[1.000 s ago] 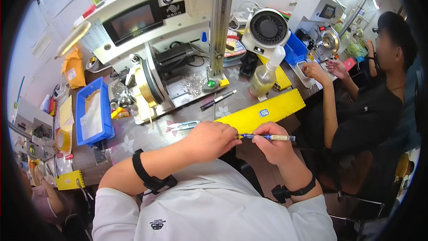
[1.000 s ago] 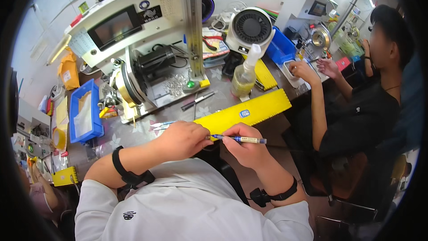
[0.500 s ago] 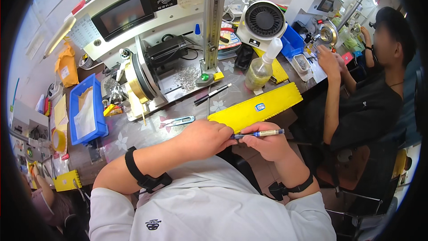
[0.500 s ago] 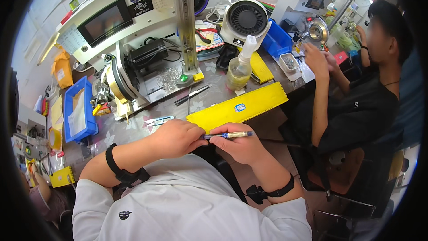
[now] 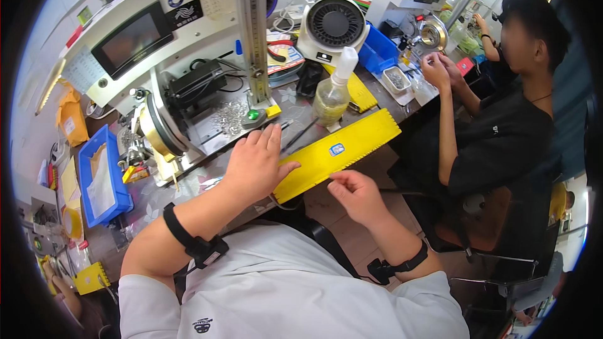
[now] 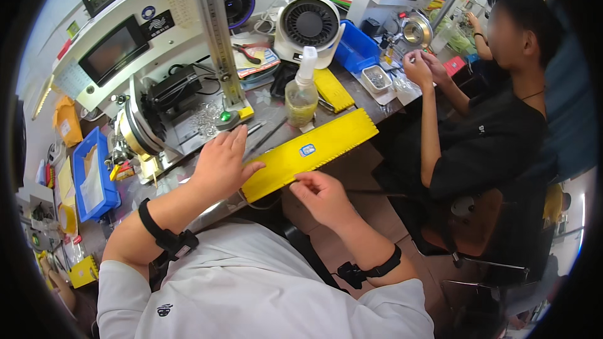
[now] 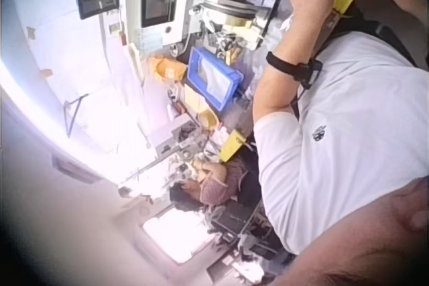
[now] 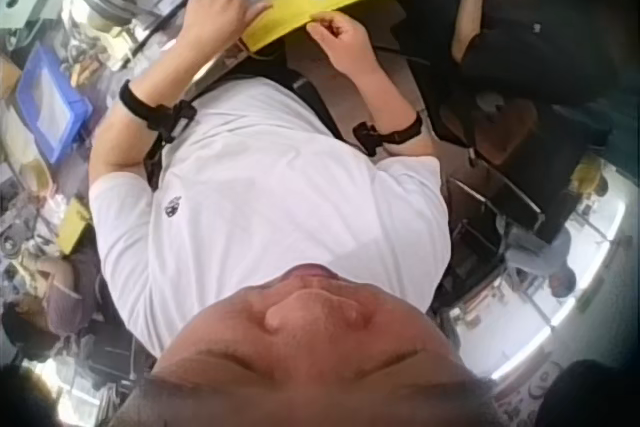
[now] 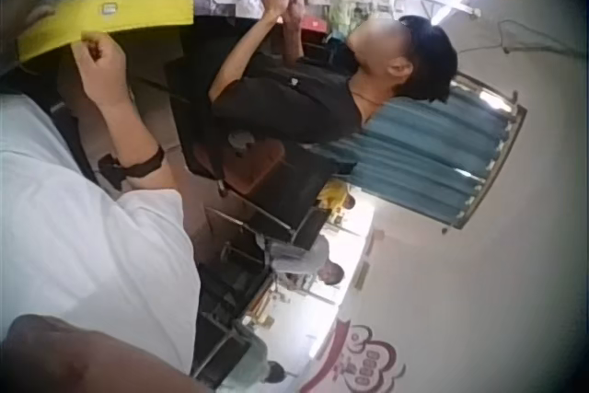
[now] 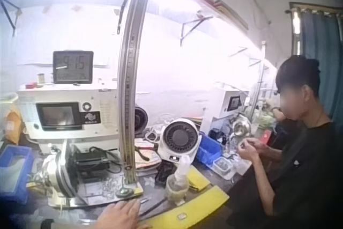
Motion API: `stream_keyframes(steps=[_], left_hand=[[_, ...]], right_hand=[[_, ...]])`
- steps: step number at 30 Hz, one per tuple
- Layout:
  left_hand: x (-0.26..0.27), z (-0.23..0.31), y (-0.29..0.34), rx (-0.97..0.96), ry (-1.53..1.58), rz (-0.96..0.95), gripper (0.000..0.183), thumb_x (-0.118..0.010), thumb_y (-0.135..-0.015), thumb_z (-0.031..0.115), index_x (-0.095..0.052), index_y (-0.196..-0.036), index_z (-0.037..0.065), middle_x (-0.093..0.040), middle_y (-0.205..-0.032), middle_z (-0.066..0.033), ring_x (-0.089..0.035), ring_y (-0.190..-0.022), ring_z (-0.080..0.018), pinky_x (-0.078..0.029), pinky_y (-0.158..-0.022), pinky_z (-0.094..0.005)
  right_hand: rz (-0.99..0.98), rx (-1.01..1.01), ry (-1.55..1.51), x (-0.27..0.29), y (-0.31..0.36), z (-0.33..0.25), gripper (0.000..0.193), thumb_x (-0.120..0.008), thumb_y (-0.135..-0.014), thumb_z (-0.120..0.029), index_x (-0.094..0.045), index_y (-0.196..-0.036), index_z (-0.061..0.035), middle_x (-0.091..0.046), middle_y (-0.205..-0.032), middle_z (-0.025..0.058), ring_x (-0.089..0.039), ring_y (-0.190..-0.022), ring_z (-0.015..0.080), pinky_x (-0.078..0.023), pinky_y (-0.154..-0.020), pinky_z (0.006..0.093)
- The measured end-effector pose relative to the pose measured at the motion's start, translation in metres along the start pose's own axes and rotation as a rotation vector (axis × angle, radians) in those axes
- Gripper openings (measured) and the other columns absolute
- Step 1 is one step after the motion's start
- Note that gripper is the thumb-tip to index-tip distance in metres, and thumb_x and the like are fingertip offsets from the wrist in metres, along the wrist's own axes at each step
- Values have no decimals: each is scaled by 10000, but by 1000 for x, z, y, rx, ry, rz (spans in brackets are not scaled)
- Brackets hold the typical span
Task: The recorder is assembling small electronic components at a workbench, using tweezers, pliers, and adhesive.
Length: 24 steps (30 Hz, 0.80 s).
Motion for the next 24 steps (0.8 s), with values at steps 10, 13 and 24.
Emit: stream_keyframes(steps=[10, 13, 24], left_hand=[[-13, 19, 20, -266, 0, -277, 864, -699, -761, 495, -377, -1389, -3, -364, -1429, -253, -408, -1286, -372, -359, -1055, -413], [-14, 18, 14, -151, -19, -375, 878, -729, -746, 439, -347, -1400, -4, -375, -1417, -257, -418, -1272, -380, -361, -1064, -402], [-12, 4, 23, -108, 358, -285, 879, -750, -720, 295, -315, -1412, -27, -402, -1373, -241, -399, -1274, -395, -372, -1057, -404]], right_hand=[[759, -20, 292, 157, -50, 63, 310, -593, -926, -220, -588, -1126, 17, -588, -873, 38, -533, -748, 114, -462, -706, 259], [756, -110, 180, 164, -58, 74, 333, -515, -971, -234, -573, -1207, -7, -623, -973, 64, -560, -824, 114, -462, -730, 259], [585, -189, -116, 156, -78, 77, 261, -554, -957, -241, -618, -1132, -59, -571, -803, -33, -454, -605, 51, -372, -546, 188]])
Point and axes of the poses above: each hand's wrist, its own y-axis away from the middle knuckle, its own x-axis out of the back of the hand, z = x × y, the point moved 3 cm from there along -y, towards the middle knuckle
